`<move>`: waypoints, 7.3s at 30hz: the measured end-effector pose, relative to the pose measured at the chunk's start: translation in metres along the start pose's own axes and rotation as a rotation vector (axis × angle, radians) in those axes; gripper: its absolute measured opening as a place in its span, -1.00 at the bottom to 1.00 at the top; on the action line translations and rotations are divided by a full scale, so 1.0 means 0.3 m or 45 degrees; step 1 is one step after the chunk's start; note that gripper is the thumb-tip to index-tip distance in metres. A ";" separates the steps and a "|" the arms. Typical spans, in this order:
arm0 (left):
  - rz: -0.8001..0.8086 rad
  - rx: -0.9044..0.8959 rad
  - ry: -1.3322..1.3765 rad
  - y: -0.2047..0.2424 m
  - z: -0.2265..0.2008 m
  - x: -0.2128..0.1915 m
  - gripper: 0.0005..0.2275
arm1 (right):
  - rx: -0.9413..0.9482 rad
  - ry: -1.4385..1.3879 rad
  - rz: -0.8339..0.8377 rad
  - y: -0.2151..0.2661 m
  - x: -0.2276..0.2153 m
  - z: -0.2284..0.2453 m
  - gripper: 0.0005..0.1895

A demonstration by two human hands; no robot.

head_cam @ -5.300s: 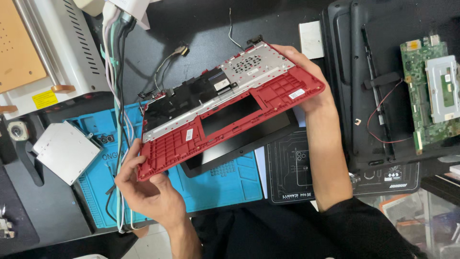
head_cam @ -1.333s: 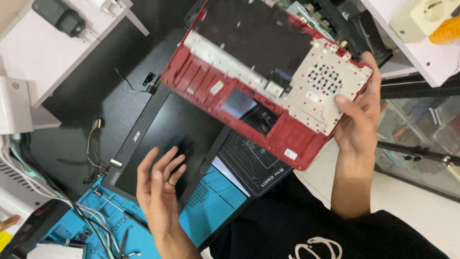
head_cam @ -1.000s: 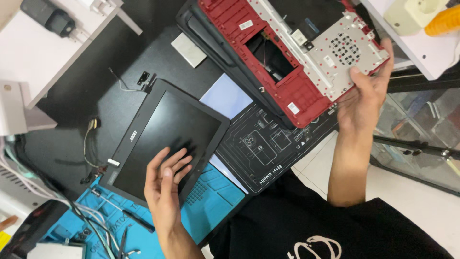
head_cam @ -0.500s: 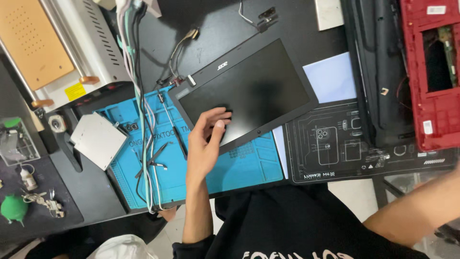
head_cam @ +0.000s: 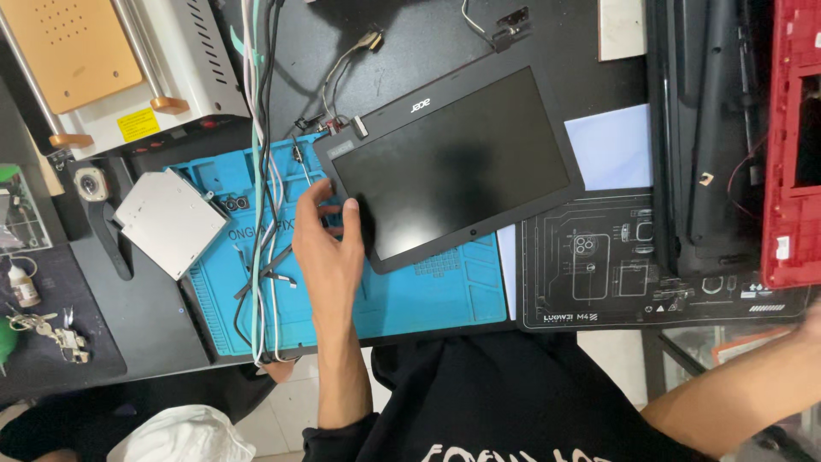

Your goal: The person assembles a laptop by first handling the red chassis and a green circuit board. They use a screwdriver to secure components within the chassis. The person then picks up a black Acer monitor, removes its bezel, and places the screen into the red chassis. Finally, they use the screwdriver to fasten the screen to the chassis.

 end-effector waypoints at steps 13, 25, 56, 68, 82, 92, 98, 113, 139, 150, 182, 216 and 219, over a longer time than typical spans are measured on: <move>0.003 -0.064 0.025 -0.006 -0.006 0.009 -0.65 | -0.281 0.423 0.022 0.161 0.291 0.043 -0.64; -0.009 -0.134 0.095 0.002 -0.007 0.010 -0.65 | -0.380 0.881 0.893 0.189 0.887 0.080 -0.51; 0.647 -0.052 0.699 -0.097 0.069 -0.268 -0.37 | 0.407 0.564 1.669 0.061 0.900 0.056 -0.46; 0.783 -0.086 0.733 0.007 -0.065 -0.079 -0.83 | 0.621 0.129 1.831 0.039 0.972 -0.026 -0.35; 0.138 -0.402 1.931 0.305 -0.139 0.257 -0.67 | 0.676 -0.968 1.699 -0.004 0.663 -0.096 -0.04; 0.446 -0.091 1.288 0.309 -0.130 0.146 -0.69 | 0.465 -0.446 0.822 0.094 0.672 -0.135 -0.52; -0.022 0.445 -0.285 0.242 0.019 -0.032 -0.79 | 0.118 -0.146 1.052 0.010 0.664 -0.041 -0.60; 0.070 0.433 -0.563 0.152 0.114 -0.005 -0.90 | 0.425 -0.376 0.998 0.089 0.832 -0.022 -0.45; 0.195 -0.287 0.556 0.064 0.105 -0.137 -0.68 | 0.621 0.034 1.018 0.151 0.833 -0.095 -0.51; -0.015 -0.157 0.486 0.096 0.108 0.088 -0.70 | 0.056 0.486 0.899 0.152 0.901 -0.080 -0.47; 0.478 0.752 -0.366 0.111 -0.137 0.087 -0.59 | -1.085 1.507 1.217 0.491 0.936 -0.018 -0.55; 0.468 0.627 -0.283 0.155 -0.093 0.180 -0.62 | -1.015 1.731 1.242 0.488 1.037 -0.015 -0.60; 0.464 0.636 -0.244 0.152 -0.088 0.195 -0.63 | -1.006 1.548 1.269 0.499 1.018 -0.012 -0.53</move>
Point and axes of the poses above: each hand's wrist, its own y-axis away from the middle knuckle, its own x-axis out of the palm, z = x × y, the point moved 2 cm from there along -y, towards the middle knuckle, and after that the axes turned 11 degrees about x, right-handed, at the moved point
